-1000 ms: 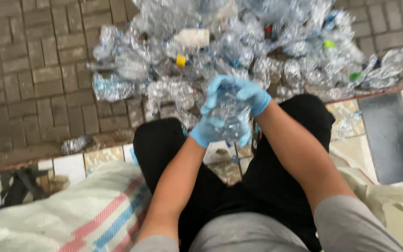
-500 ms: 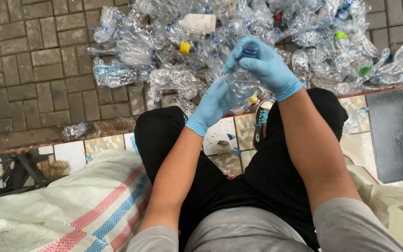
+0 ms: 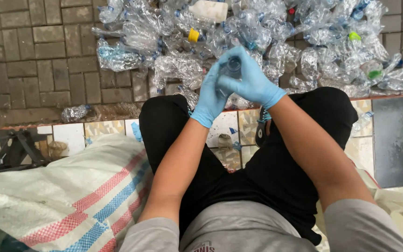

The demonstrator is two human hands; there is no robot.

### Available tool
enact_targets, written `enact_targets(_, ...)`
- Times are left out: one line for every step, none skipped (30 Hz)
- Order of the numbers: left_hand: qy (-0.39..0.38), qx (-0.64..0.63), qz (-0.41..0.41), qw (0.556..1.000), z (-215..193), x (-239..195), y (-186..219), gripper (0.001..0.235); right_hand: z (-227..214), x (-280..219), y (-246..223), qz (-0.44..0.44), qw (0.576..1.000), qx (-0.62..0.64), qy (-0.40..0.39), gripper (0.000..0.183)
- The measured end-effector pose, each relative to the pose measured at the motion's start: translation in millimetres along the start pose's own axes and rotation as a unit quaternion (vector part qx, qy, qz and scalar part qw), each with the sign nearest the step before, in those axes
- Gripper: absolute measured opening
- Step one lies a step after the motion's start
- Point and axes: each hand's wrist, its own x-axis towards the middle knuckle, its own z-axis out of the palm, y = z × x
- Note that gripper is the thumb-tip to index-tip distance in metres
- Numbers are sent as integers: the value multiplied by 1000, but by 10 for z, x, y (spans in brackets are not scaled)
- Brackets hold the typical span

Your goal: The person sits on the floor and repeatedly picks up plastic bottles from a large pile, crushes them by hand, and places them into a large sack. The person handles the bottles one by one, crushing each before depositing it.

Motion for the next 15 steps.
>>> enact_targets(5, 7, 6, 1000, -11, 7, -12, 33, 9, -9, 26, -6, 1000, 15, -24, 56)
enact_targets(10, 13, 13, 1000, -24, 16, -24, 36, 17, -17, 54, -13, 998, 30, -47, 79)
enact_targets(12, 12, 11, 1000, -115, 51, -84, 36, 51, -33, 39, -10, 998, 31, -48, 79)
enact_targets(37, -51, -11, 998, -208, 84, -142, 31, 87, -48, 24, -2, 998, -7, -66, 89)
enact_targets(60, -114, -30, 991, -302, 136, -179, 28, 125, -32, 13, 2, 995, -44, -86, 98)
enact_targets(61, -115, -27, 991, -303, 204, -195, 28, 94, -17, 97, 1, 995, -44, -88, 98)
enact_targets(139, -121, -42, 982, -321, 210, -230, 25, 91, -42, 172, 5, 995, -24, -95, 103)
enact_targets(216, -127, -56, 967, -339, 219, -265, 24, 86, -67, 250, 10, 995, -5, -102, 108)
enact_targets(217, -126, -55, 966, -350, 193, -291, 24, 83, -64, 253, 10, 995, -3, -103, 108)
enact_targets(224, -94, -56, 969, -356, 168, -319, 33, 74, -61, 256, 22, 994, -10, -108, 108)
enact_targets(229, -62, -59, 970, -351, 143, -377, 43, 45, -80, 258, 37, 993, -18, -113, 108)
enact_targets(230, -64, -61, 969, -331, 117, -348, 43, 26, -61, 246, 39, 993, -18, -113, 108)
enact_targets(199, -14, -65, 978, -315, 92, -316, 53, 13, -41, 235, 58, 989, -33, -132, 102)
enact_targets(167, 36, -69, 983, -299, 64, -284, 63, 0, -25, 223, 78, 984, -49, -151, 95)
enact_targets(172, 36, -71, 982, -339, 44, -318, 63, 26, -44, 237, 80, 984, -45, -153, 95)
